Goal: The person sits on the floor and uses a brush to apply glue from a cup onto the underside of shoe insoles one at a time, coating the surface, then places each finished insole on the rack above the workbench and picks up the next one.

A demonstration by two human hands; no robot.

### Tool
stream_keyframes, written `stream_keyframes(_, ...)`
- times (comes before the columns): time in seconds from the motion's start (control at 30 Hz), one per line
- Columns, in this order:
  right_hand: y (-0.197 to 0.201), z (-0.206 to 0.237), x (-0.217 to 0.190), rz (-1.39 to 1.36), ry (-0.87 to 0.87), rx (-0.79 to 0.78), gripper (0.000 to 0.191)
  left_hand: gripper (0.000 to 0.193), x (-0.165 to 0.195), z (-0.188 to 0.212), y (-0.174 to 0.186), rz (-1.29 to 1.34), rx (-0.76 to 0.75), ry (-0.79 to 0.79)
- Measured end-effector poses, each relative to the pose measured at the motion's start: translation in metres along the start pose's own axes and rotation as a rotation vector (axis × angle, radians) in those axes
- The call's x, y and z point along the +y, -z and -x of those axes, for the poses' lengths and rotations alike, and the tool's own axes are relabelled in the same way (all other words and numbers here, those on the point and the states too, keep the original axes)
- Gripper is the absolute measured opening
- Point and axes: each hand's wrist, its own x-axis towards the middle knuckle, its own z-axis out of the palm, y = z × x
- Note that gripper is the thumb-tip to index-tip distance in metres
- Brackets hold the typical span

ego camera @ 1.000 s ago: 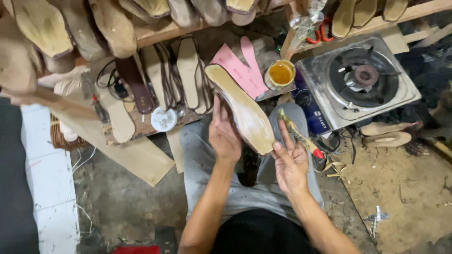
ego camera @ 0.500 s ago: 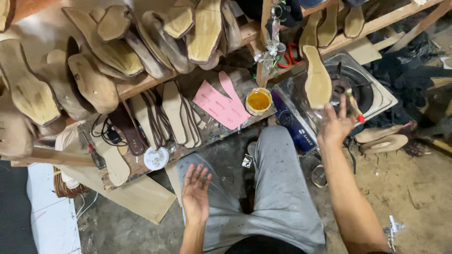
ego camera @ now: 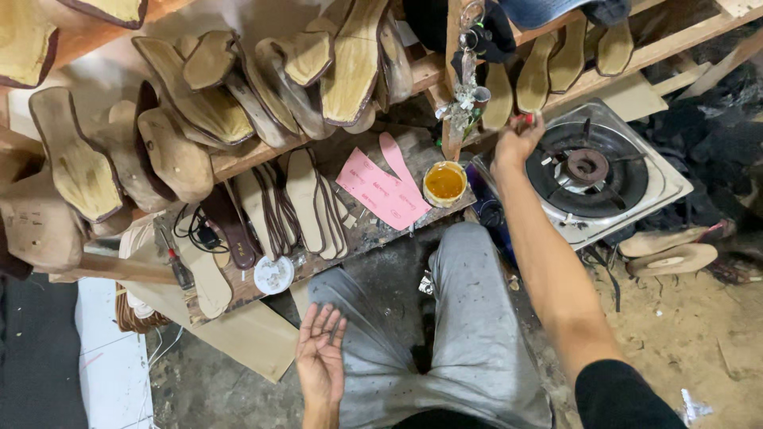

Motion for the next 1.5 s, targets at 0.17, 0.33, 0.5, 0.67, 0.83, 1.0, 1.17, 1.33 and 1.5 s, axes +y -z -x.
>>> stream_keyframes(0.17,0.053,0.077,-0.026,-0.119,-0.095,-0.119,0.075,0.063,0.001,-0.021,-0.007,-0.113,0.008,0.038)
stream_keyframes(0.33,0.086,0.171,-0.088,0.004,-0.201,-0.222,0.061,0.053,0.002,-0.087,-0.02,-0.4,-0.104,-0.089)
stream_keyframes(0.5,0.095,0.242,-0.14,0.158,-0.148,-0.379,0.054,0.05,0.012,-0.171,-0.046,-1.129,-0.112,-0.603)
stream_keyframes(0.67,0.101,0.291,-0.168,0.208,-0.177,-0.437,0.051,0.049,0.024,-0.214,-0.071,-1.508,0.154,-0.732)
stream_keyframes(0.83,0.096,0.312,-0.179,0.244,-0.199,-0.451,0.048,0.052,0.033,-0.229,-0.074,-1.528,0.253,-0.579)
stream_keyframes(1.0,0.088,0.315,-0.178,0.25,-0.25,-0.492,0.043,0.045,0.044,-0.223,-0.056,-1.371,0.198,-0.626)
stream_keyframes(1.17,0.077,0.292,-0.161,0.257,-0.26,-0.5,0.034,0.078,0.039,-0.157,-0.049,-0.276,-0.071,-0.274)
stream_keyframes(1.33,0.058,0.23,-0.138,0.453,-0.154,-0.519,0.025,0.086,0.044,-0.048,-0.044,0.221,-0.442,0.14)
stream_keyframes(1.5,0.031,0.174,-0.118,0.741,0.121,-0.775,0.02,0.072,0.043,0.016,-0.028,0.59,-0.396,0.385)
